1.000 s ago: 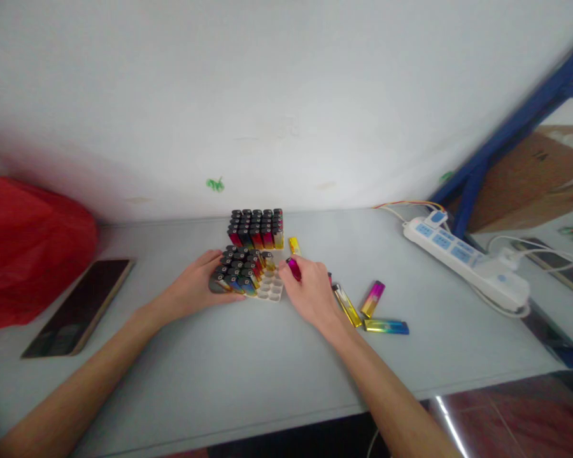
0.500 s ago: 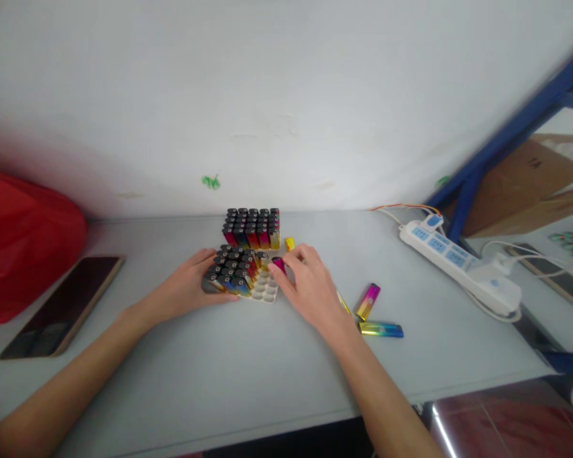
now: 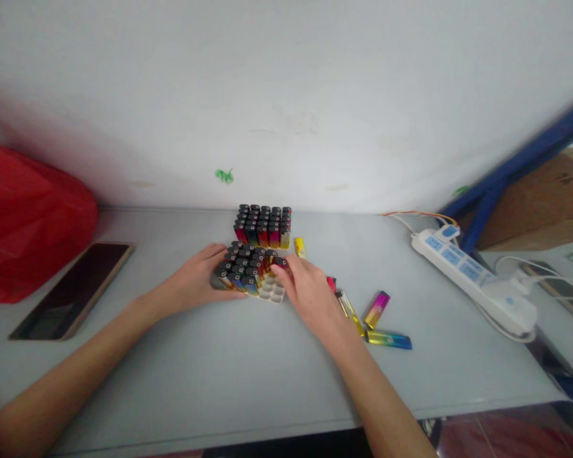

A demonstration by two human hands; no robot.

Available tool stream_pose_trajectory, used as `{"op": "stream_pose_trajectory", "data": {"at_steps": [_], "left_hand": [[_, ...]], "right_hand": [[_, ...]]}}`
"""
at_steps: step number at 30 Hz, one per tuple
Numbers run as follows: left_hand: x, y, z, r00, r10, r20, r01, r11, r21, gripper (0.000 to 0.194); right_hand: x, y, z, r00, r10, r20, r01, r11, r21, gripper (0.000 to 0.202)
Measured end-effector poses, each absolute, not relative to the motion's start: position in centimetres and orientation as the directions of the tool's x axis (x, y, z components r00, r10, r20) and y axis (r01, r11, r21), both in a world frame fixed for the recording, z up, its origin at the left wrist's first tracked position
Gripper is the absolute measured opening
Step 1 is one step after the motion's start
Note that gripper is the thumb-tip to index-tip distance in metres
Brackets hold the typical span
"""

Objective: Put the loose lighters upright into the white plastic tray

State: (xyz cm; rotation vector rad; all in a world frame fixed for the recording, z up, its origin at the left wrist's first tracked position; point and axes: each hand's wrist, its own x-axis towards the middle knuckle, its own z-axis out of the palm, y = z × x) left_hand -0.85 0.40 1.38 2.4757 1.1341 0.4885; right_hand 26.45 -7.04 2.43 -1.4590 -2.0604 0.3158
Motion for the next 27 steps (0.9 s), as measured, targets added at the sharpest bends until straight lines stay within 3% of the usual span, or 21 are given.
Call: {"op": "stream_pose_trajectory", "data": {"at_steps": [7,14,21,24,27], "left_hand": [[-0.8,0.4,1.5,0.617,0.773,0.146,0.647,-0.605,0.465,0.06],[-0.9,0.4,1.5,0.606,0.782,0.146,0.646,-0.591,0.483,0.059],[-1.0,0.5,1.4,0.611,0.776,0.156,0.637,-0.599,0.485,0.061],[-1.0,0.6,1.4,0.615,0.776,0.14,0.635,-0.592,0.495,0.06],[-1.0,0.7,1.3,0.611,0.78,0.14,0.644,-0.592,0.485,0.061]], "right_hand": [[25.7,-6.8,3.3,-0.24,0.934,0.263,0.918,0.307,-0.251,0.033],[26.3,-6.1,4.4,-0.281,0.95,0.135,0.921,0.307,-0.241,0.028],[26.0,-5.8,4.4,-0.312,0.938,0.149,0.924,0.336,-0.182,0.031],[25.9,-5.9,4.6,-0.306,0.933,0.189,0.905,0.346,-0.247,0.034],[27.8,-6.4,5.5,-0.256,0.938,0.234,0.84,0.336,-0.426,0.039]]}}
